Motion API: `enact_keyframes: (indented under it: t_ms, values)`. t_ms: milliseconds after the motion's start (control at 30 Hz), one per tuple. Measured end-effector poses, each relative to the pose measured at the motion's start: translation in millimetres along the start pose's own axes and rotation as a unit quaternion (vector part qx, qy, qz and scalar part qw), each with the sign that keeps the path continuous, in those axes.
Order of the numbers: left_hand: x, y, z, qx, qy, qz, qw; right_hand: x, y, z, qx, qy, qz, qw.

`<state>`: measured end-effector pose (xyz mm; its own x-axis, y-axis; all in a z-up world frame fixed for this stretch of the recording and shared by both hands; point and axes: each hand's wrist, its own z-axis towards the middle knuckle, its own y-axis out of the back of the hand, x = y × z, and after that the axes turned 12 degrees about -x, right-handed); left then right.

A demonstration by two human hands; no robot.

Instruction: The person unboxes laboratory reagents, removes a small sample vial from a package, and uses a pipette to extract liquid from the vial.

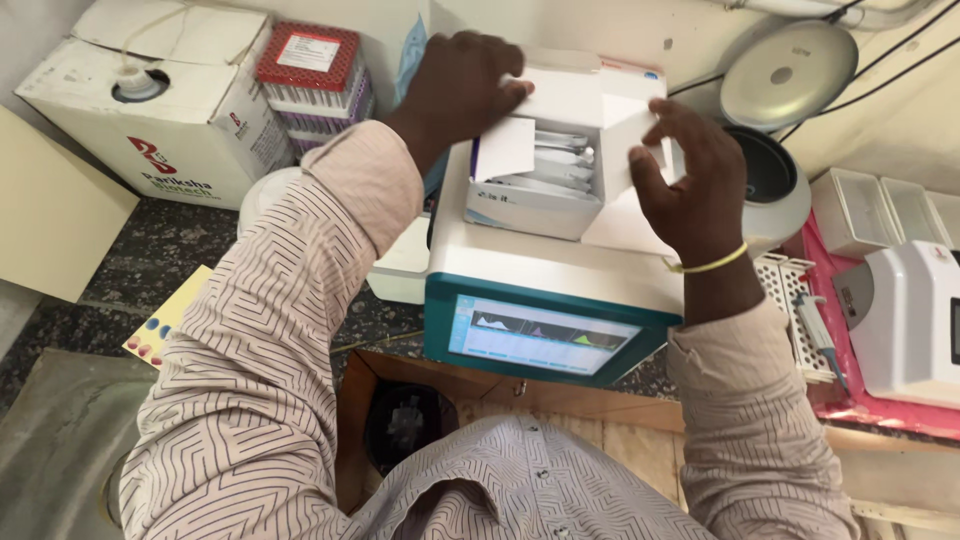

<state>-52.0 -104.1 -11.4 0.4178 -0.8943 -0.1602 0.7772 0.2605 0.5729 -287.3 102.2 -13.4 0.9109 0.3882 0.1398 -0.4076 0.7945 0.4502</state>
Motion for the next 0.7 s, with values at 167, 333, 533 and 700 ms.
enact_keyframes:
  t_ms: [167,333,533,700]
  values:
    - [-32,4,5,-0.093,-0.204,0.058,0.973,-9,-3,-7,0.017,-0.054,-0.002,0.998]
    - [-67,-6,12,0.110,-0.178,0.082,0.975,-14,-1,7,0.076,0.035,0.018,0.996]
    - [-66,-3,30,0.147,-0.047,0.104,0.983,-33,-6,32,0.138,0.128,0.084,0.979]
    - [-75,-1,34,0.236,0.010,0.142,0.961,-47,-15,38,0.143,0.111,0.110,0.977]
